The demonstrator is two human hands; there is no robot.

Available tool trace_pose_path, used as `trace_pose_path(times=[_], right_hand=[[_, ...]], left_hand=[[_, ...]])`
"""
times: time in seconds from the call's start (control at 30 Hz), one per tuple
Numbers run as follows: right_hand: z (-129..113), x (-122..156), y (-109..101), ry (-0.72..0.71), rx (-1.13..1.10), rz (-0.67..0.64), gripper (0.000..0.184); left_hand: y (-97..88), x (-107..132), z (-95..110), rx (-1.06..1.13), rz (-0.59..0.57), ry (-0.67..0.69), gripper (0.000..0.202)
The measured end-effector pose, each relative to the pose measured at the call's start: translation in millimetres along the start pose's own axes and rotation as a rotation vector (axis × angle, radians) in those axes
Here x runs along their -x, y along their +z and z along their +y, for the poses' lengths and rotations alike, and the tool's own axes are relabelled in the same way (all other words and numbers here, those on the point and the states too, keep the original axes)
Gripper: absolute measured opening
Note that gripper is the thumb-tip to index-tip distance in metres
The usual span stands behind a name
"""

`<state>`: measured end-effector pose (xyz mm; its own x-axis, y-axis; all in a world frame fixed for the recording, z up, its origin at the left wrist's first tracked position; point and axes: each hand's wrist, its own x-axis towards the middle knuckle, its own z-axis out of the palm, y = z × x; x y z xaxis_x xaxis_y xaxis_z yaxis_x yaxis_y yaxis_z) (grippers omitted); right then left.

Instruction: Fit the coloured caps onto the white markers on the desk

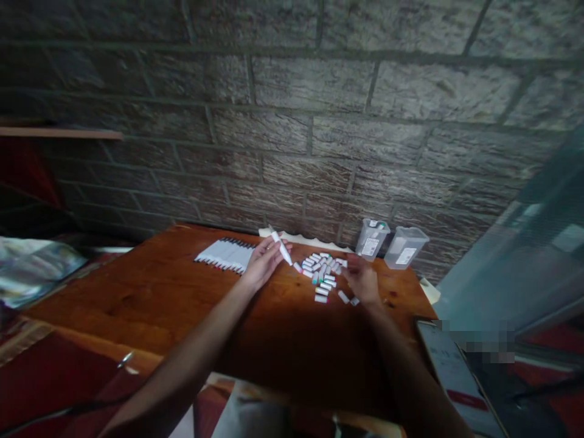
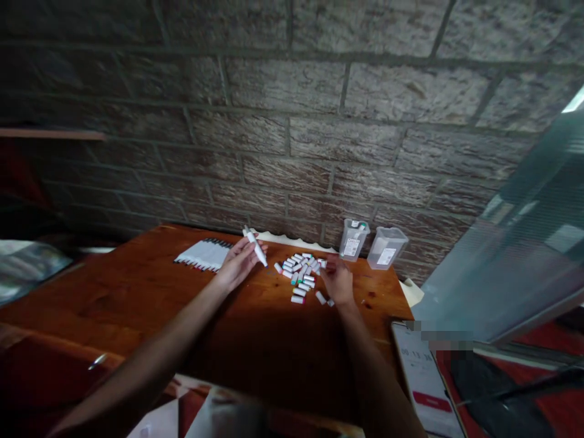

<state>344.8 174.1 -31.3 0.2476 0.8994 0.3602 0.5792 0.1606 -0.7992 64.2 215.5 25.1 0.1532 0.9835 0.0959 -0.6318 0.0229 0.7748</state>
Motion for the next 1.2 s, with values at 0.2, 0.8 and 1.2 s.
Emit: trace_pose_path(times=[0.2, 0.8, 1.2], right_hand=[[-30.7, 31.3, 42.7, -0.014, -0.312, -0.222, 0.050], [-66.1, 41.8, 43.7, 0.049, -0.483, -0.178, 0.042], [-61.7, 37.1, 39.7, 0.094, -0.531, -0.127, 0.047]], left_hand=[[16.4, -16.9, -10.2, 0.070, -0.044, 0.015, 0.043], [8.0, -0.2, -33.9, 0.019, -0.246, -0.050, 0.059], [0.7, -3.2, -28.8, -0.032, -0.177, 0.002, 0.060]])
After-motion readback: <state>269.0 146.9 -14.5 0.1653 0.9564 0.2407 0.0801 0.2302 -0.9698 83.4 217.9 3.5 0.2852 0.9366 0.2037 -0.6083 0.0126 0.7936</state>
